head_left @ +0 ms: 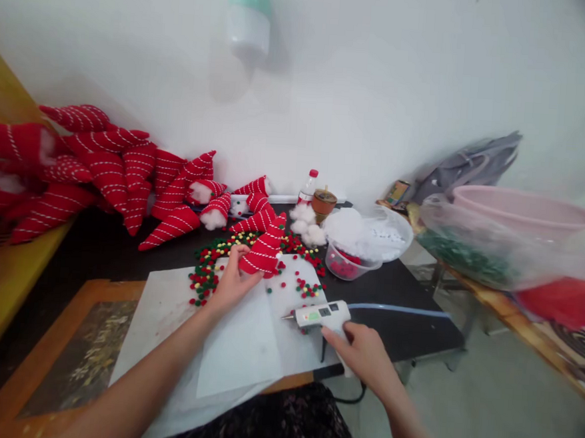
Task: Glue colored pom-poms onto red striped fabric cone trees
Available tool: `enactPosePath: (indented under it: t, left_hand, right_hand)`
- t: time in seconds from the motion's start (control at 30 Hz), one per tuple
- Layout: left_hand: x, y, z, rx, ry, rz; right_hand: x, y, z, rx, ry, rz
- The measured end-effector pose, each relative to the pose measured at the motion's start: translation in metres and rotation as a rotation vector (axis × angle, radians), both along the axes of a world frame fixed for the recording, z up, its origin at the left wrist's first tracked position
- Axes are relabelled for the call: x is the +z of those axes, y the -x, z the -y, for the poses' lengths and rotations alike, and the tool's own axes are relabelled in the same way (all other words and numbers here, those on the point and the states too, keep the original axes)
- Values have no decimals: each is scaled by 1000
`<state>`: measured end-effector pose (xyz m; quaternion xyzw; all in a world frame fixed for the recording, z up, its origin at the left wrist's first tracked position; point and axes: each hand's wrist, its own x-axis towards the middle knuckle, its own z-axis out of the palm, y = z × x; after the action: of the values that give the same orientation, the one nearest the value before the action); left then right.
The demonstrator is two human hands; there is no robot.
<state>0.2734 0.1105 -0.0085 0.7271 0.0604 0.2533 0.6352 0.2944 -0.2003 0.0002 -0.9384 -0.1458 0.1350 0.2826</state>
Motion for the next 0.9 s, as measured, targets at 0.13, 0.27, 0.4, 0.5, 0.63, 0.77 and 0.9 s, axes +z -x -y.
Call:
enactPosePath:
  t: [0.13, 0.27, 0.4, 0.5, 0.63, 0.77, 0.9]
  left_hand:
    - [1, 1, 0, -7, 11, -7]
    - [2, 1, 1, -41, -4, -23]
    - [1, 1, 1, -40, 2, -9]
    - [-1, 0, 0, -51, 29, -6]
    - [-2, -1, -2, -53, 39, -20]
    - [-4, -2, -2, -64, 30, -15]
    - [-7, -3, -3, -64, 5, -2]
  right_hand:
    - [17, -13, -5, 14, 289, 265]
    - [39, -40, -20, 66, 236, 395]
    - [46, -79, -47, 327, 223, 199]
    - [40, -100, -62, 413, 238, 118]
    - [40, -109, -67, 477, 213, 125]
    - [56, -101, -71, 524, 52, 206]
    - [72, -82, -94, 625, -330, 400]
